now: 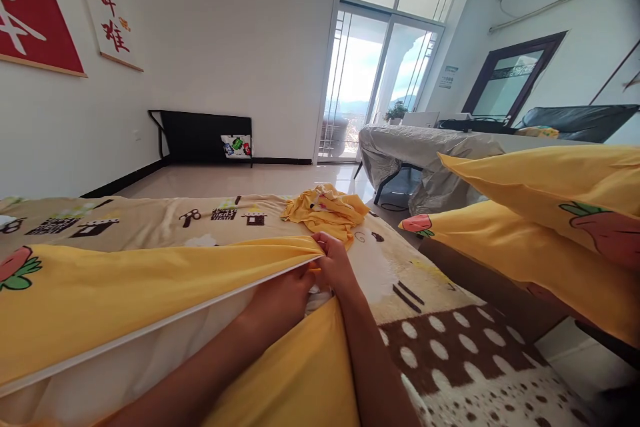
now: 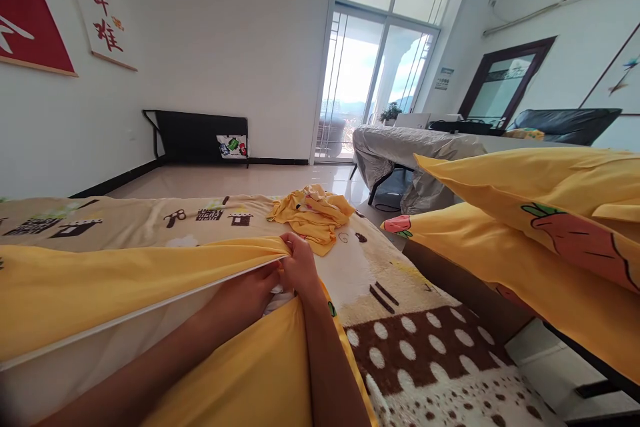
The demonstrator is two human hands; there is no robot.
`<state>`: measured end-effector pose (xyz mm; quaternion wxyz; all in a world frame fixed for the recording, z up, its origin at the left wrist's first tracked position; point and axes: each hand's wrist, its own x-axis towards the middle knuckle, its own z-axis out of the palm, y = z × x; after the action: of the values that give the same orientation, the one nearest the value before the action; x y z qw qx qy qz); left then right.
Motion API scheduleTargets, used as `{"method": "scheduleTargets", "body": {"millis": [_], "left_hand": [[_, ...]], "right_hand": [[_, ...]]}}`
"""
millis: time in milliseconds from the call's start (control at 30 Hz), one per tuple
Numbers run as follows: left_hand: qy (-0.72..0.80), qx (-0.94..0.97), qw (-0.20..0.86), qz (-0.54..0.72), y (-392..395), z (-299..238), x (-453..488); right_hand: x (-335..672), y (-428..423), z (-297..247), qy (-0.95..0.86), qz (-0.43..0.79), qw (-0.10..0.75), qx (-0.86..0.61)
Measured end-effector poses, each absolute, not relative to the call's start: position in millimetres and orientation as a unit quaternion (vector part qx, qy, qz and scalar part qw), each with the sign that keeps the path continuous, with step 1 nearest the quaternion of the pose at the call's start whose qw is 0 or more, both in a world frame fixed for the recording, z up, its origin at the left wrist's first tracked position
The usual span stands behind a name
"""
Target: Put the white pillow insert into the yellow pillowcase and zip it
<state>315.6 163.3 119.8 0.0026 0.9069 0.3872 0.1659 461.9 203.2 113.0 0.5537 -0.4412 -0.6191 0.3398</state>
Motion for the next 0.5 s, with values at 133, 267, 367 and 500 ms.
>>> {"method": "scheduleTargets", "body": {"millis": [133, 267, 367, 500], "left_hand": [[0.408, 0.901, 0.022, 0.148, 160, 128, 315], [0.420, 0.892, 0.045, 0.160, 158, 132, 313], [0.395, 0.898, 0.076, 0.176, 158, 132, 308], [0.369, 0.904, 0.113, 0.186, 159, 129, 302]], "right_hand": [[463, 205, 110, -0.633, 0.293, 0.545, -0.466], [465, 203, 112, -0.649, 0.233, 0.532, -0.492], [464, 198, 118, -0.659, 0.191, 0.519, -0.510], [463, 193, 123, -0.664, 0.158, 0.514, -0.520]]}}
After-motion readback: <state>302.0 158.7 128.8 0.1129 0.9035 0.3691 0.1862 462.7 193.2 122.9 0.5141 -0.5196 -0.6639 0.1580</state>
